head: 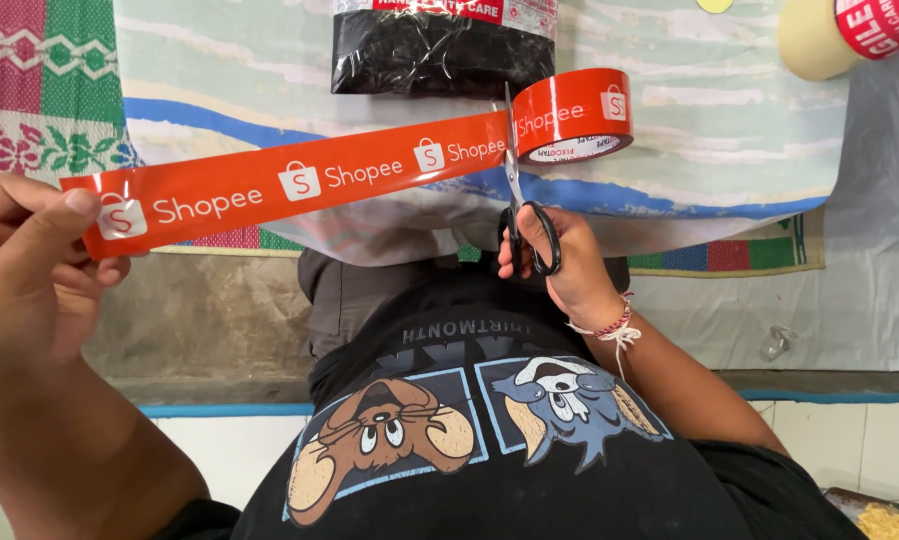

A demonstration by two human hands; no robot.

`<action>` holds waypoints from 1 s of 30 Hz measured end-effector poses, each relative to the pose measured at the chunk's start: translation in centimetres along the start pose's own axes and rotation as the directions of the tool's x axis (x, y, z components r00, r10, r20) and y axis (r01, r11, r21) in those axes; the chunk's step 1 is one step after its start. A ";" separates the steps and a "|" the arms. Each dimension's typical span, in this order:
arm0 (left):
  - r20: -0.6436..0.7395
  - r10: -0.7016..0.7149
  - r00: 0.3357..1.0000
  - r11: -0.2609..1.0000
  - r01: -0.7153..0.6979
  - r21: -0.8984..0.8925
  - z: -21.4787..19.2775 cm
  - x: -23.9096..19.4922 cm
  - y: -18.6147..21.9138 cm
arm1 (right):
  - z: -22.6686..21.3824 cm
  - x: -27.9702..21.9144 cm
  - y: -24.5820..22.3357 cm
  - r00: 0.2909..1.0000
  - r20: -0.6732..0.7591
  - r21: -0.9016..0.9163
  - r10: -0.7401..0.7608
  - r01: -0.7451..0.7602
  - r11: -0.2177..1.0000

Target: Packaging a small bag of snacks by wrapping it in a black plastic mailer and sealing it with tape.

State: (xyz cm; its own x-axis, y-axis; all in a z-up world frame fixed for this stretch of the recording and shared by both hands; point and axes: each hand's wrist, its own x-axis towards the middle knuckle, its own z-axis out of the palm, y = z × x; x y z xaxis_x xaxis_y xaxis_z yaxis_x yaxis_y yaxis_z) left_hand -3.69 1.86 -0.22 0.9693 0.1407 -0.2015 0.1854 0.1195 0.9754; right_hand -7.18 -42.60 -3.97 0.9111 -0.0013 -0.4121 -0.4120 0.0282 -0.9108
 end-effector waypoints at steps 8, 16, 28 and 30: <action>-0.016 0.005 1.000 1.000 -0.005 0.016 -0.5 -0.2 -0.4 | 0.2 0.0 0.2 1.000 -0.008 0.043 -0.016 0.016 0.999; -0.019 -0.002 1.000 1.000 0.002 0.004 -1.2 -0.1 -0.8 | 0.4 0.1 0.7 1.000 -0.019 0.060 -0.011 0.012 0.998; 0.001 -0.009 1.000 0.999 0.009 0.040 -1.8 -0.6 -0.8 | 0.7 0.3 1.3 0.999 -0.050 0.077 0.022 -0.018 0.997; -0.006 -0.014 1.000 0.999 0.014 0.038 -1.6 -0.8 -0.6 | 0.8 0.2 1.1 0.999 -0.042 0.088 0.021 -0.017 0.996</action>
State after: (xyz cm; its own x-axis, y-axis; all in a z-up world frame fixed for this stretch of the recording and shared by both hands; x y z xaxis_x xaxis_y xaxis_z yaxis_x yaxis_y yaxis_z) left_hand -4.80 3.25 -0.82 0.9657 0.1444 -0.2158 0.2054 0.0836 0.9751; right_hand -7.42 -41.72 -5.07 0.9009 -0.0431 -0.4319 -0.4249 0.1156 -0.8978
